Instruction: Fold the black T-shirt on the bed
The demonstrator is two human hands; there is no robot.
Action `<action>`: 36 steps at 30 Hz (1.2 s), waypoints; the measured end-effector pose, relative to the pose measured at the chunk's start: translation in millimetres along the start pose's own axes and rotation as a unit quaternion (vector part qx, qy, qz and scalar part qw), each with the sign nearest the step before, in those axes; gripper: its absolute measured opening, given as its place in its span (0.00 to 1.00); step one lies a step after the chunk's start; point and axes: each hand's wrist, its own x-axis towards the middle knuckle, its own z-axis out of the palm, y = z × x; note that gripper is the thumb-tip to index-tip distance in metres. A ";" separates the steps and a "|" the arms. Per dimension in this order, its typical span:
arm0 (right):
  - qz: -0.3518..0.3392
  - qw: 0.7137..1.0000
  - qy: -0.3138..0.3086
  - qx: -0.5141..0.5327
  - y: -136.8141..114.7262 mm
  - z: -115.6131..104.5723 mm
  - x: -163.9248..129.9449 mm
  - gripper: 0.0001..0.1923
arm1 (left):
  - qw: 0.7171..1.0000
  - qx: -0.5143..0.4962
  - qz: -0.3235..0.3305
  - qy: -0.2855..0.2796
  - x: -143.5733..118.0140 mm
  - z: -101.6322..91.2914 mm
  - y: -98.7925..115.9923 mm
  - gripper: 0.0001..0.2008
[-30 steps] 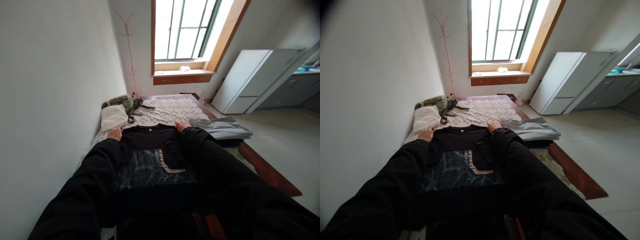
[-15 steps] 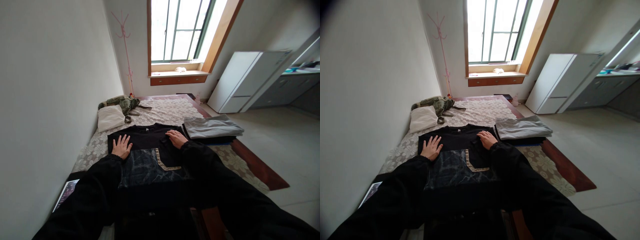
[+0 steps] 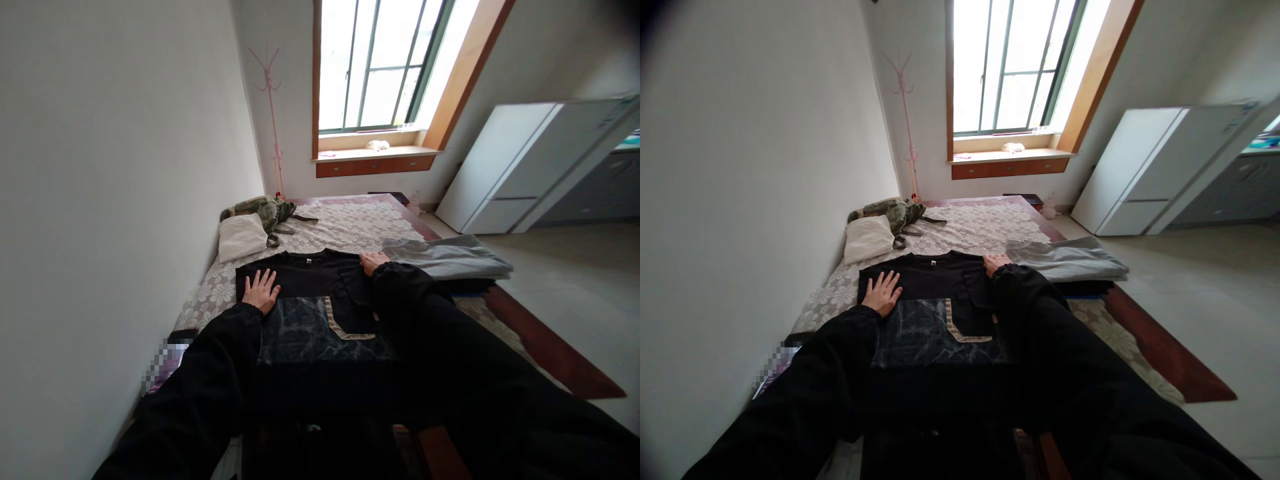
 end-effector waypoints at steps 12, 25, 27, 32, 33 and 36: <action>-0.034 0.998 -0.002 0.058 -41.8 31.5 -57.1 0.33 | 1.000 0.008 -0.005 -0.009 0.3 -2.5 3.4 0.32; -0.032 0.998 0.011 0.062 -47.6 45.2 -97.1 0.34 | 0.999 -0.029 -0.034 0.025 -3.3 -4.9 3.8 0.30; -0.032 0.997 0.015 0.062 -49.7 41.5 -102.3 0.33 | 0.999 -0.029 -0.045 0.009 -1.7 -9.4 7.3 0.30; -0.054 0.993 -0.006 0.101 -50.9 30.3 -118.3 0.32 | 0.997 -0.031 -0.063 -0.021 -28.1 -16.1 26.8 0.31; -0.064 0.991 -0.002 0.117 -50.5 30.9 -127.3 0.31 | 0.997 -0.033 -0.058 -0.026 -44.6 -15.9 32.4 0.31; -0.106 0.976 0.042 0.187 -48.5 38.8 -170.5 0.29 | 0.997 -0.067 -0.008 -0.022 -114.6 -14.0 47.3 0.32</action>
